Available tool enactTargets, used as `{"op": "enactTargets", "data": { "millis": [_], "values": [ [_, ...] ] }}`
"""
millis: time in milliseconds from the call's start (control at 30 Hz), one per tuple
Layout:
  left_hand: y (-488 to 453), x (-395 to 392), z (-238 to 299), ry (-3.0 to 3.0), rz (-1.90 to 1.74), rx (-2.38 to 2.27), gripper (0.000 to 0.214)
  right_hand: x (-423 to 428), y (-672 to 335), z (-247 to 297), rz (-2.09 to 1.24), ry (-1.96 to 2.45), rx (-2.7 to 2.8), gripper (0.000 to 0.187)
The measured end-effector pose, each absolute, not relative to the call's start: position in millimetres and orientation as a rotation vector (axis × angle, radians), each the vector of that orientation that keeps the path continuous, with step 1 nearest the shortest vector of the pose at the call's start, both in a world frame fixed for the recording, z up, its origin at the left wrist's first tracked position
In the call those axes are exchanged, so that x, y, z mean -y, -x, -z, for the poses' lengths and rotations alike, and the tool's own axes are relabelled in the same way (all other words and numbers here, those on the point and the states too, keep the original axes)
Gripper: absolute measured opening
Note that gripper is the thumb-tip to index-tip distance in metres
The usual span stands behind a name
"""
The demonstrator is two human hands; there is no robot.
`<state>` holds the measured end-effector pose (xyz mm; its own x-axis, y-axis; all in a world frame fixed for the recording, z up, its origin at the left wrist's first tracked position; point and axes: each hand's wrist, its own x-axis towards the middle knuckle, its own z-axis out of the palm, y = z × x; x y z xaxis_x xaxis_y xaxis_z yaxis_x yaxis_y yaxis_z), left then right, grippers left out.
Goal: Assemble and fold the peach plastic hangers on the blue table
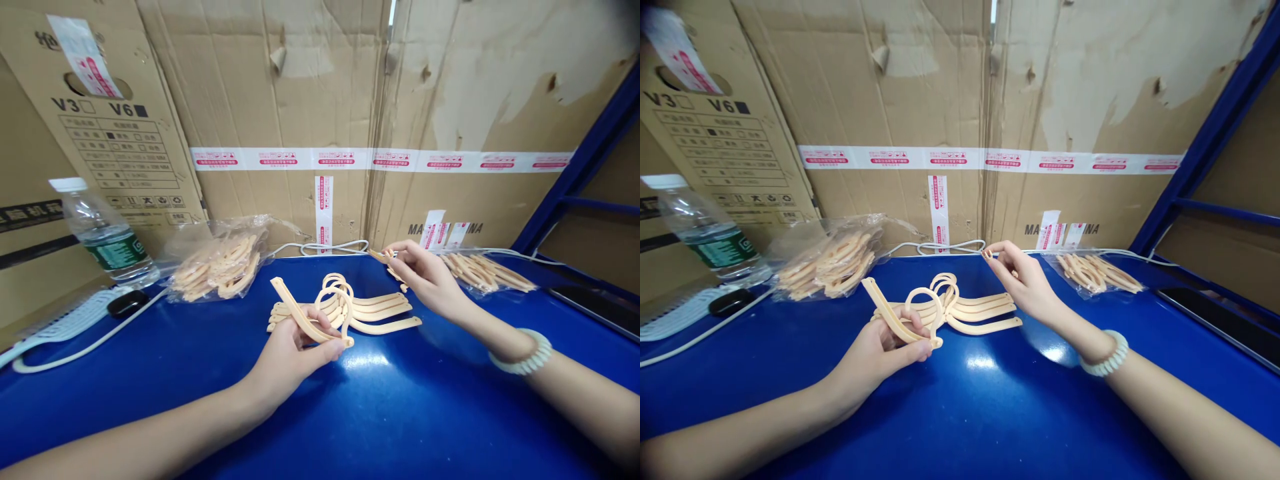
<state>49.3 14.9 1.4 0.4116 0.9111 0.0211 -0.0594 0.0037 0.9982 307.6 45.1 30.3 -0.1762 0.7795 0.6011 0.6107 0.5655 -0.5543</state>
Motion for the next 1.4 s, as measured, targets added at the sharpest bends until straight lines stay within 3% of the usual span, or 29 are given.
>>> {"op": "enactTargets", "data": {
  "millis": [200, 333, 433, 633, 800, 1400],
  "values": [
    [-48.8, -14.6, -1.0, -1.341, -0.941, -0.864, 0.033, -8.1, -266.2, -38.4, -1.156, 0.94, 1.307, 0.03],
    [-48.2, -14.7, -0.8, -1.383, -0.934, -0.839, 0.03, -0.6, -256.2, -29.9, -1.484, 0.893, 1.07, 0.024],
    [-48.4, -14.8, -0.2, -1.397, -0.939, -0.833, 0.031, 1.0, -252.4, -22.7, -1.52, 0.888, 0.966, 0.026],
    [-48.6, -16.4, 1.1, -1.433, -0.962, -0.849, 0.026, 5.6, -245.4, -17.1, -1.508, 0.922, 0.927, 0.05],
    [-48.2, -17.8, 3.4, -1.433, -0.945, -0.786, 0.021, 7.0, -245.0, -13.6, -1.474, 0.972, 1.064, 0.034],
    [-47.6, -15.5, 2.9, -1.447, -0.934, -0.785, 0.022, 2.1, -248.5, -14.4, -1.433, 0.974, 1.436, 0.024]
  ]
}}
